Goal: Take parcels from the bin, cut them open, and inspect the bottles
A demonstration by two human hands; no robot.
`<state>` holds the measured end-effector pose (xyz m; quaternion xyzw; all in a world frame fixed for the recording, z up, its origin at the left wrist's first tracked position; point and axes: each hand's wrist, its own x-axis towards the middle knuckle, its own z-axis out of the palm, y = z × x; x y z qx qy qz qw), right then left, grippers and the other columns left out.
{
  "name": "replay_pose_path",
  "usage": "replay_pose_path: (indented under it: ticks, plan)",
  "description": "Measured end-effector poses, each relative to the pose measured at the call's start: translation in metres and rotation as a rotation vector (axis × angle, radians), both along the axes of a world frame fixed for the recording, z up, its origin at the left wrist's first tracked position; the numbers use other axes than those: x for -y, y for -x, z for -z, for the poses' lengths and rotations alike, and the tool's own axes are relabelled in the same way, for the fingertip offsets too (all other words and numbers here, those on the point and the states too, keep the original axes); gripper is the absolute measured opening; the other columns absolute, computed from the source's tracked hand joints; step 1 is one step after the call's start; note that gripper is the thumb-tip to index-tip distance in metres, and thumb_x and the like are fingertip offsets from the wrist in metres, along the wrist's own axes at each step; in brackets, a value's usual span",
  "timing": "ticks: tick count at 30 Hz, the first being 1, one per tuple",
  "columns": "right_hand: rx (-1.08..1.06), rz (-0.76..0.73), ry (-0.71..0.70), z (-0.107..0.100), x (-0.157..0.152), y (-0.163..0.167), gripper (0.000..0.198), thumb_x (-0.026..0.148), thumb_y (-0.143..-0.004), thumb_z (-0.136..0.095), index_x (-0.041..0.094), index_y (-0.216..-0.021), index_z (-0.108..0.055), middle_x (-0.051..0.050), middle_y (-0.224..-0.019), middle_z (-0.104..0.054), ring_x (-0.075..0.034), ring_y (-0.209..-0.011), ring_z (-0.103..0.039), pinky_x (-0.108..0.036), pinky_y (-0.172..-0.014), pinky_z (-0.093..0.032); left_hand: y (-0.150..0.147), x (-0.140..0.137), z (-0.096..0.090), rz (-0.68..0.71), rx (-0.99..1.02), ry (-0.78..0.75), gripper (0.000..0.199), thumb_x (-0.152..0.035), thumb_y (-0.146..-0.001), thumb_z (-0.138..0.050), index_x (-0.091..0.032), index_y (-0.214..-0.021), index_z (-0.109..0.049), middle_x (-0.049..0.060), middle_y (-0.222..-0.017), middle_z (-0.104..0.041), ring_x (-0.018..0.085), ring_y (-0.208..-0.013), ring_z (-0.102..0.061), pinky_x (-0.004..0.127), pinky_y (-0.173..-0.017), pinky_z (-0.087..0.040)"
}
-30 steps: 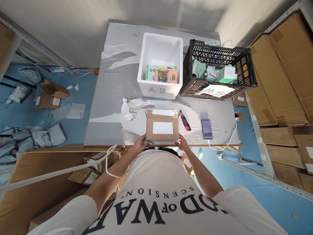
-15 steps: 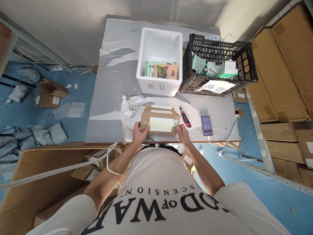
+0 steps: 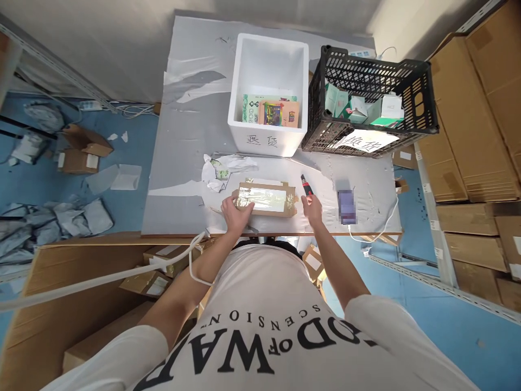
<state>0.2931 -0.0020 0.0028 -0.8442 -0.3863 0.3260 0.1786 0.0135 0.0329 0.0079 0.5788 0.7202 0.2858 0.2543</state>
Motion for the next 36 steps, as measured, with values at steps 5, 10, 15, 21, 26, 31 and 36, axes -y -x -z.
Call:
replay_pose_path:
  ticks: [5, 10, 15, 21, 26, 31, 36]
  plan:
    - [0.288, -0.127, 0.256, 0.022, -0.017, -0.031, 0.056, 0.028, -0.086, -0.057, 0.021, -0.138, -0.039, -0.016, -0.134, -0.047, -0.030, -0.124, -0.047, -0.041, -0.095, -0.044, -0.004, 0.007, 0.003, 0.450, -0.180, -0.248, 0.021, -0.031, -0.094, -0.050, -0.022, -0.086, -0.067, 0.008, -0.093, -0.068, 0.023, -0.097, -0.059, 0.040, -0.090, -0.039]
    - [0.269, -0.209, 0.310, 0.022, -0.022, -0.038, 0.062, 0.016, -0.086, -0.046, 0.017, -0.146, -0.030, -0.019, -0.124, -0.050, -0.031, -0.114, -0.053, -0.043, -0.092, -0.046, 0.006, 0.018, -0.001, 0.714, -0.341, -0.278, 0.036, -0.037, -0.094, -0.048, -0.019, -0.122, -0.063, 0.014, -0.114, -0.066, 0.028, -0.109, -0.057, 0.044, -0.098, -0.038]
    - [0.180, -0.200, -0.161, -0.022, -0.026, -0.025, 0.063, 0.021, -0.091, -0.032, 0.011, -0.152, -0.020, -0.021, -0.135, -0.046, -0.029, -0.120, -0.051, -0.043, -0.100, -0.044, 0.010, 0.034, 0.007, 0.768, -0.425, -0.241, 0.054, -0.041, -0.093, -0.048, -0.014, -0.139, -0.050, 0.018, -0.135, -0.057, 0.033, -0.128, -0.047, 0.049, -0.112, -0.025]
    - [0.010, -0.993, -0.224, -0.084, -0.041, 0.041, 0.055, 0.030, -0.096, -0.035, 0.027, -0.151, -0.030, -0.010, -0.133, -0.055, -0.026, -0.114, -0.056, -0.040, -0.097, -0.045, 0.010, 0.038, 0.016, 0.780, -0.390, -0.132, 0.062, -0.041, -0.091, -0.049, -0.015, -0.147, -0.040, 0.018, -0.147, -0.046, 0.033, -0.138, -0.038, 0.051, -0.116, -0.019]
    - [0.189, -1.310, 0.023, -0.094, -0.057, 0.076, 0.056, 0.026, -0.099, -0.033, 0.035, -0.153, -0.024, -0.009, -0.113, -0.060, -0.022, -0.089, -0.064, -0.032, -0.077, -0.046, 0.010, 0.038, 0.013, 0.787, -0.378, -0.082, 0.063, -0.039, -0.091, -0.049, -0.016, -0.148, -0.038, 0.017, -0.152, -0.040, 0.033, -0.142, -0.033, 0.052, -0.117, -0.017]
    - [0.329, -1.419, 0.065, -0.098, -0.064, 0.079, 0.065, 0.015, -0.094, -0.036, 0.038, -0.154, -0.020, -0.010, -0.114, -0.059, -0.021, -0.084, -0.064, -0.029, -0.072, -0.043, 0.010, 0.038, 0.016, 0.786, -0.376, -0.085, 0.060, -0.038, -0.092, -0.047, -0.015, -0.147, -0.040, 0.016, -0.152, -0.040, 0.032, -0.142, -0.033, 0.051, -0.118, -0.017]
    - [0.342, -1.429, 0.093, -0.109, -0.063, 0.081, 0.067, 0.013, -0.094, -0.037, 0.040, -0.153, -0.021, -0.011, -0.113, -0.060, -0.021, -0.080, -0.065, -0.032, -0.073, -0.044, 0.012, 0.038, 0.019, 0.791, -0.391, -0.087, 0.060, -0.037, -0.093, -0.045, -0.017, -0.149, -0.038, 0.015, -0.151, -0.041, 0.031, -0.141, -0.035, 0.050, -0.118, -0.017]
